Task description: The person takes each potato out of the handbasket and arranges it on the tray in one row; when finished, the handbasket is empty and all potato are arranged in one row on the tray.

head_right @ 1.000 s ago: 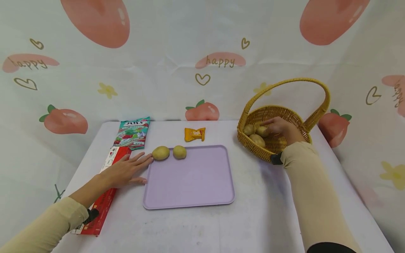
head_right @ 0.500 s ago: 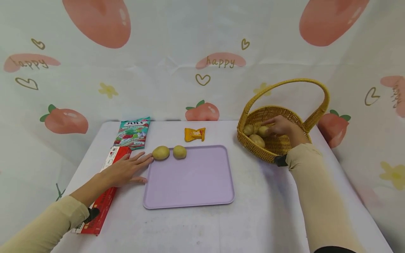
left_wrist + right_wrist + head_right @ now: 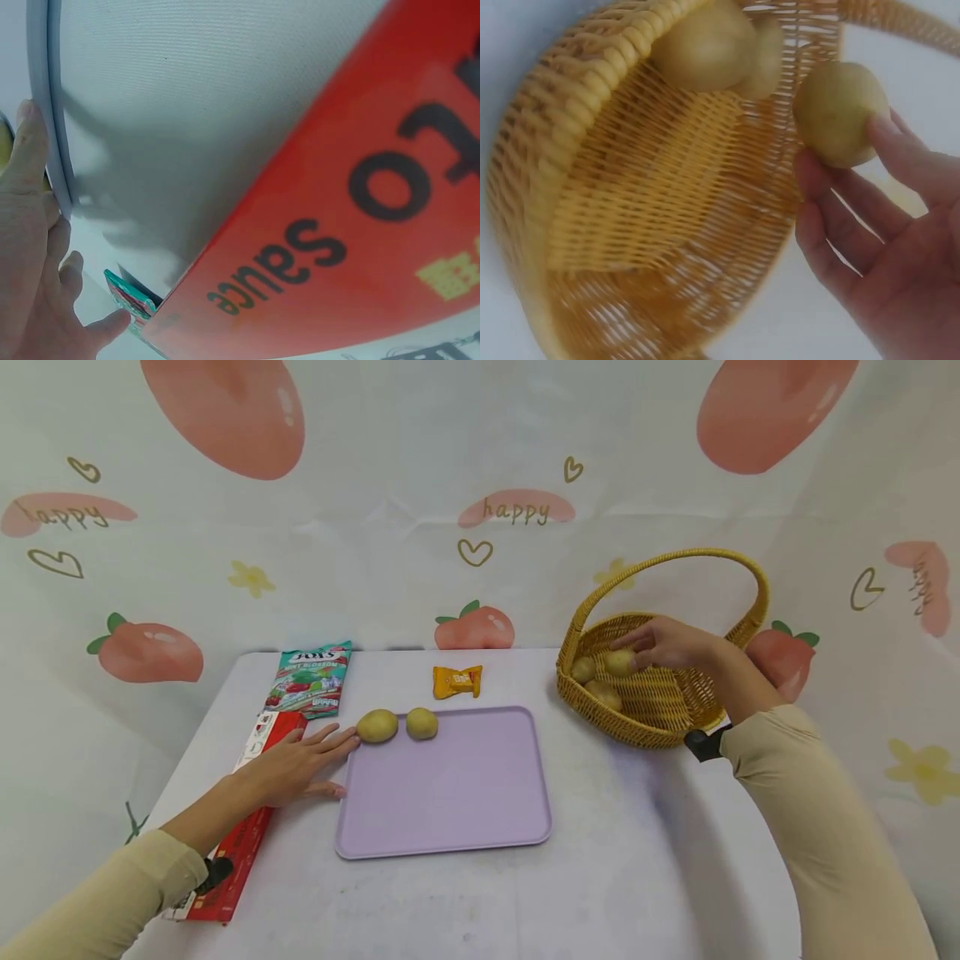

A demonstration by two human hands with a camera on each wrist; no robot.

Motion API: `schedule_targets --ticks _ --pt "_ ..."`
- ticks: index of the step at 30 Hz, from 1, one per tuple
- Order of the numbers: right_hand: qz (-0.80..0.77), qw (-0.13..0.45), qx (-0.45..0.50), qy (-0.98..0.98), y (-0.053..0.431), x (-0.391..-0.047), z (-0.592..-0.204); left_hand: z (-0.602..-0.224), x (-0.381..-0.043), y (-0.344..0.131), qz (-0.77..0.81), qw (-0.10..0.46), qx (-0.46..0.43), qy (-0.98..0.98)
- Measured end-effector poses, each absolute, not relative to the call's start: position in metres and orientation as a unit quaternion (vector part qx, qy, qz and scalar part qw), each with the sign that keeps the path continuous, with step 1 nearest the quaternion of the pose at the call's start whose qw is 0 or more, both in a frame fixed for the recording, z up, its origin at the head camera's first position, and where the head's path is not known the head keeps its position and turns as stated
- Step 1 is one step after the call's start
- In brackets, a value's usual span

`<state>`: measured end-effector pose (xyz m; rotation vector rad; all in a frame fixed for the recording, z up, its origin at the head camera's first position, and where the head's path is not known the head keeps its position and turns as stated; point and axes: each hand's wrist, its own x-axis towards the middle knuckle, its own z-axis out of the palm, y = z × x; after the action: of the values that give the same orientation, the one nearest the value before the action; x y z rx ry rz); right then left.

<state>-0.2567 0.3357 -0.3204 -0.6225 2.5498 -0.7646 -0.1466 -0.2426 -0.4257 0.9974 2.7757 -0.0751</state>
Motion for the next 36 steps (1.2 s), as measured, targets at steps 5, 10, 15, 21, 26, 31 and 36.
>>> schedule_targets --ticks 5,10,15,21,26,31,36 --pt "-0.28 0.236 -0.234 0.9 0.332 -0.244 -0.305 -0.426 -0.146 -0.242 -0.032 0.093 0.336 0.937" --pt "-0.28 0.248 -0.284 0.883 0.325 -0.235 -0.296 -0.425 -0.145 -0.242 -0.041 0.094 0.335 0.937" --pt "-0.312 0.247 -0.367 0.841 0.303 -0.23 -0.298 -0.424 -0.143 -0.245 -0.039 0.1 0.328 0.938" --pt "-0.328 0.248 -0.379 0.829 0.264 -0.216 -0.313 -0.429 -0.143 -0.246 -0.037 0.086 0.336 0.937" --pt "-0.346 0.217 -0.369 0.835 0.233 -0.213 -0.335 -0.426 -0.143 -0.244 -0.035 0.091 0.334 0.937" --pt "-0.38 0.187 -0.358 0.832 0.2 -0.213 -0.361 -0.422 -0.144 -0.242 -0.034 0.093 0.332 0.938" --pt "-0.401 0.181 -0.357 0.824 0.17 -0.219 -0.389 -0.422 -0.144 -0.24 -0.025 0.094 0.334 0.938"
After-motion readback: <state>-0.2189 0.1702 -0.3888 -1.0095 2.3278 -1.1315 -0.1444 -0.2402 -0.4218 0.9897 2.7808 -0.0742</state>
